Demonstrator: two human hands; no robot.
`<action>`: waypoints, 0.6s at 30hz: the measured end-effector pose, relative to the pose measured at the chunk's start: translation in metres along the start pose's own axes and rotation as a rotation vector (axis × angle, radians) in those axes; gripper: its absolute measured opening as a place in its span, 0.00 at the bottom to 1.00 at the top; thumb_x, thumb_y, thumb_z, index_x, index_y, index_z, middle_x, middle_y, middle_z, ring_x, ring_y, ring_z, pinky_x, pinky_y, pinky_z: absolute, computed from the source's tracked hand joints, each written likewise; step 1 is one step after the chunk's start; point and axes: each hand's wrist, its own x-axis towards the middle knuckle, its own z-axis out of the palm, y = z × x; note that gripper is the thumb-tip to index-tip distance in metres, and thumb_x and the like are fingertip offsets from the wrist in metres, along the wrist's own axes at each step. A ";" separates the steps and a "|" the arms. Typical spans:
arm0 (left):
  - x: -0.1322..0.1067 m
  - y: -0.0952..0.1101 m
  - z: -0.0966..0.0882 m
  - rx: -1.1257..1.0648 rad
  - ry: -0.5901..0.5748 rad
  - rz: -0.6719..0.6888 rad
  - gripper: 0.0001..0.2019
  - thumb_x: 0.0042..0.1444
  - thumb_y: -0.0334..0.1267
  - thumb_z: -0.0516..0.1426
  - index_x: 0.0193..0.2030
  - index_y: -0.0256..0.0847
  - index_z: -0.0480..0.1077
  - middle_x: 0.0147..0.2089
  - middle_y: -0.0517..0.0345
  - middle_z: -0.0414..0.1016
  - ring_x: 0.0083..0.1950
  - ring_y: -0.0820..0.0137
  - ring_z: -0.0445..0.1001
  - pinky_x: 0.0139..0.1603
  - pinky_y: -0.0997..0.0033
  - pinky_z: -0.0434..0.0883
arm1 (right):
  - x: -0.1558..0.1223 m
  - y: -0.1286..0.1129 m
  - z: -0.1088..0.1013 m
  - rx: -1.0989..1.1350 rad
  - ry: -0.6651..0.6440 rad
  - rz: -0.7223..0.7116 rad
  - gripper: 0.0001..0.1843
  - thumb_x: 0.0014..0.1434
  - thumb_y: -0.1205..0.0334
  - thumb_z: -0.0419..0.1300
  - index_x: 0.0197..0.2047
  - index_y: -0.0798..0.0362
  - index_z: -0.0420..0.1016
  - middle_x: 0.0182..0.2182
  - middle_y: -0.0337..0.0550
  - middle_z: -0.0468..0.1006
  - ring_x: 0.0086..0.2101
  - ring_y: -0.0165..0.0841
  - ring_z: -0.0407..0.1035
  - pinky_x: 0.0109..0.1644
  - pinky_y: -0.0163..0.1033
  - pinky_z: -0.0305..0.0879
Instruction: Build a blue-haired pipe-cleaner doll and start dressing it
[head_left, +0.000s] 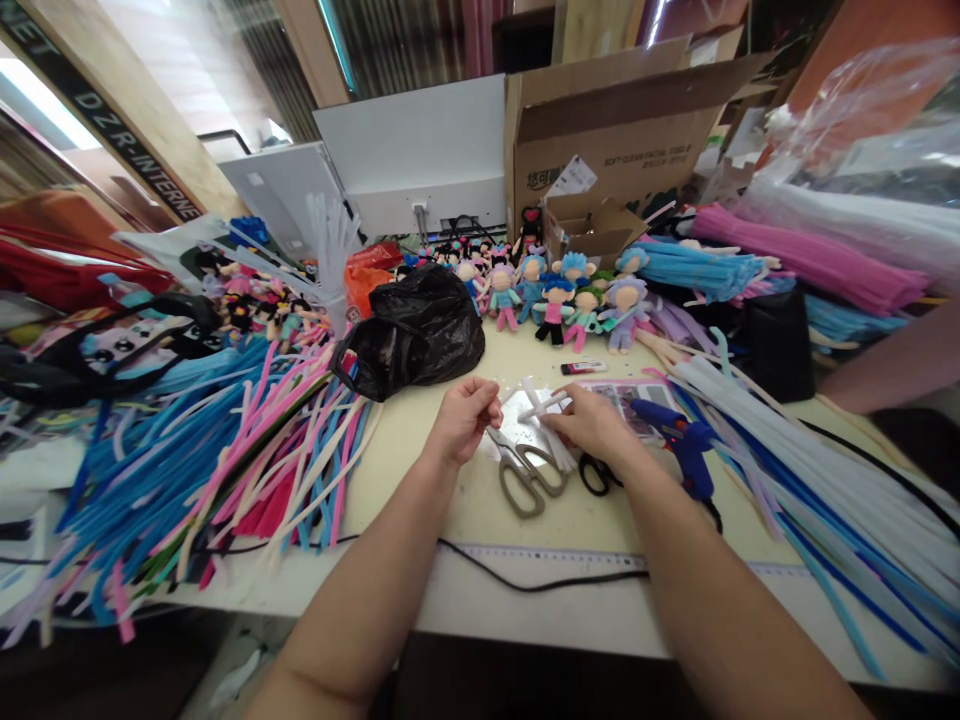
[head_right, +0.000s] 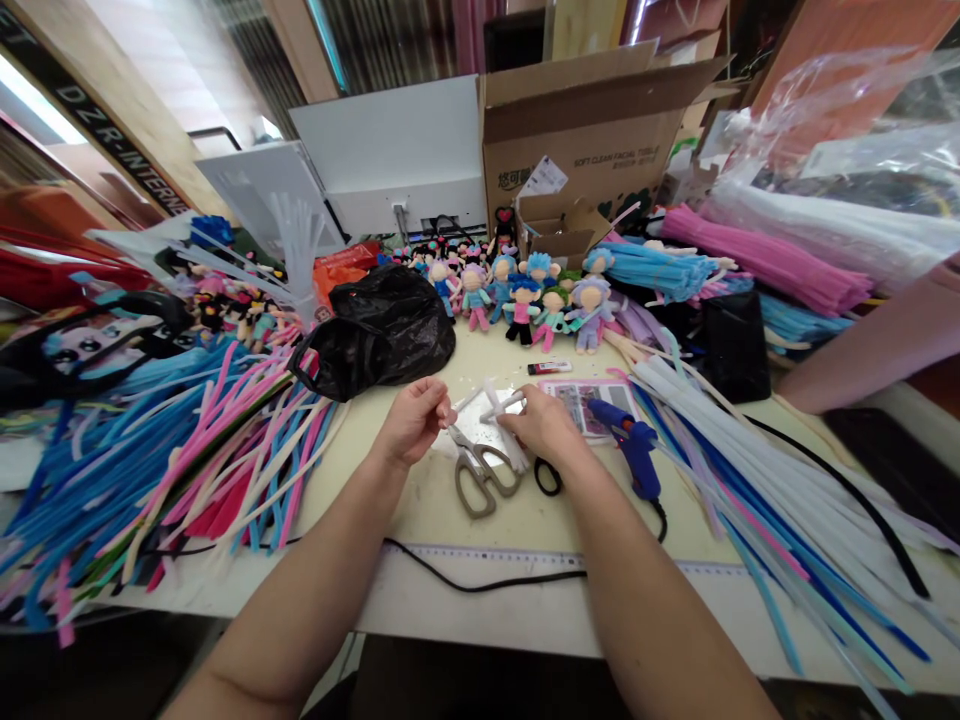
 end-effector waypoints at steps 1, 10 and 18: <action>0.000 0.000 0.000 0.005 -0.011 0.003 0.20 0.42 0.47 0.67 0.23 0.38 0.61 0.15 0.67 0.64 0.16 0.80 0.61 0.21 0.77 0.58 | -0.001 0.000 -0.002 -0.078 0.008 -0.005 0.18 0.47 0.57 0.66 0.42 0.51 0.73 0.21 0.40 0.76 0.25 0.36 0.70 0.28 0.36 0.57; -0.003 -0.001 0.006 0.039 -0.049 -0.026 0.24 0.46 0.53 0.64 0.22 0.40 0.55 0.11 0.72 0.53 0.12 0.83 0.51 0.16 0.78 0.49 | -0.010 -0.010 -0.021 -0.196 0.188 -0.089 0.12 0.55 0.56 0.58 0.42 0.50 0.74 0.26 0.41 0.76 0.29 0.36 0.69 0.33 0.38 0.57; 0.001 -0.006 0.001 0.134 0.019 -0.075 0.23 0.50 0.57 0.58 0.22 0.38 0.62 0.13 0.65 0.61 0.14 0.79 0.58 0.18 0.78 0.55 | -0.019 -0.027 0.018 0.353 0.100 -0.304 0.10 0.59 0.56 0.54 0.35 0.51 0.74 0.24 0.38 0.74 0.23 0.30 0.67 0.28 0.35 0.62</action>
